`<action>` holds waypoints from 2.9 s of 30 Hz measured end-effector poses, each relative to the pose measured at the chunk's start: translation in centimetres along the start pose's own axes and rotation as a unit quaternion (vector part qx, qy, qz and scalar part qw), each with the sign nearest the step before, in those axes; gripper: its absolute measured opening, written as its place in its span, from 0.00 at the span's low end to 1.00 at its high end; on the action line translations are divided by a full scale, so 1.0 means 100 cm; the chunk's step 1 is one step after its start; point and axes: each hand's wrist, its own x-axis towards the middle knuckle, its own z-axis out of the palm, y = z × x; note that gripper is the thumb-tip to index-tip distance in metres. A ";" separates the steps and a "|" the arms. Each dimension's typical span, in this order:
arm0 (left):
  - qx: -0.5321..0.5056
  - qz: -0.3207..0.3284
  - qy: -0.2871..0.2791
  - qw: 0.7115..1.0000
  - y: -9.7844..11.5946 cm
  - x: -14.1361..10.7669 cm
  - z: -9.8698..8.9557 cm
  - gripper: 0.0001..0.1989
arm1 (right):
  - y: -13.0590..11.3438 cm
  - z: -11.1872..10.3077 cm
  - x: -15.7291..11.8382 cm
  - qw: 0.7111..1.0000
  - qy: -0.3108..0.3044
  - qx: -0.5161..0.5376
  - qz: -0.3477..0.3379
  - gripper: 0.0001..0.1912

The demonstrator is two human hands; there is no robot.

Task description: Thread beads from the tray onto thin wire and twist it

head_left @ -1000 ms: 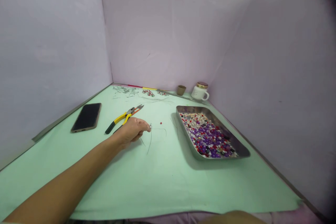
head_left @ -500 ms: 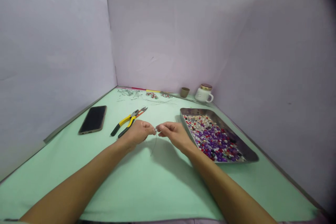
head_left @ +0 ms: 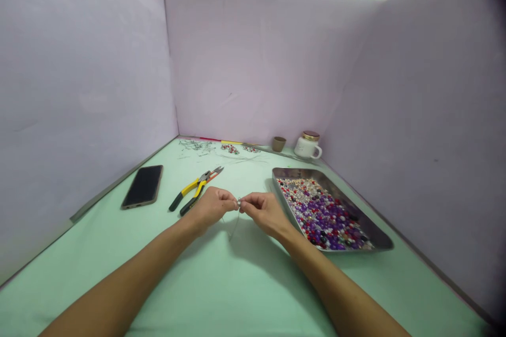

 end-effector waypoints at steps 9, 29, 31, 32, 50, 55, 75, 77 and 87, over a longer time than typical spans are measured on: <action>0.014 0.009 0.005 1.000 0.000 -0.001 0.001 0.07 | -0.001 -0.001 0.001 1.000 0.020 -0.005 -0.011 0.09; -0.046 -0.007 -0.052 0.998 -0.002 0.004 -0.008 0.04 | 0.006 0.004 -0.001 0.992 0.015 -0.079 -0.102 0.10; -0.055 -0.011 -0.055 0.997 -0.002 0.005 -0.009 0.04 | 0.006 0.004 -0.001 0.989 0.022 -0.092 -0.112 0.10; -0.057 -0.012 -0.056 0.997 -0.002 0.005 -0.010 0.04 | 0.007 0.004 -0.001 0.988 0.026 -0.097 -0.115 0.10; 0.035 0.022 -0.015 0.999 0.007 0.003 -0.005 0.07 | -0.009 -0.004 0.000 0.996 0.036 -0.062 -0.060 0.07; 0.038 0.028 -0.021 0.999 0.004 0.004 -0.004 0.08 | -0.017 -0.006 0.001 1.000 0.021 0.003 0.020 0.07; 0.122 0.035 -0.033 0.991 0.001 0.010 -0.030 0.07 | -0.010 -0.004 0.005 0.966 -0.002 0.221 0.131 0.12; 0.137 0.037 -0.043 0.989 -0.002 0.011 -0.042 0.06 | -0.009 -0.004 0.005 0.966 0.000 0.218 0.142 0.11; 0.115 0.062 0.109 0.985 0.007 0.006 -0.036 0.16 | -0.005 0.003 0.008 0.971 0.000 0.195 0.139 0.09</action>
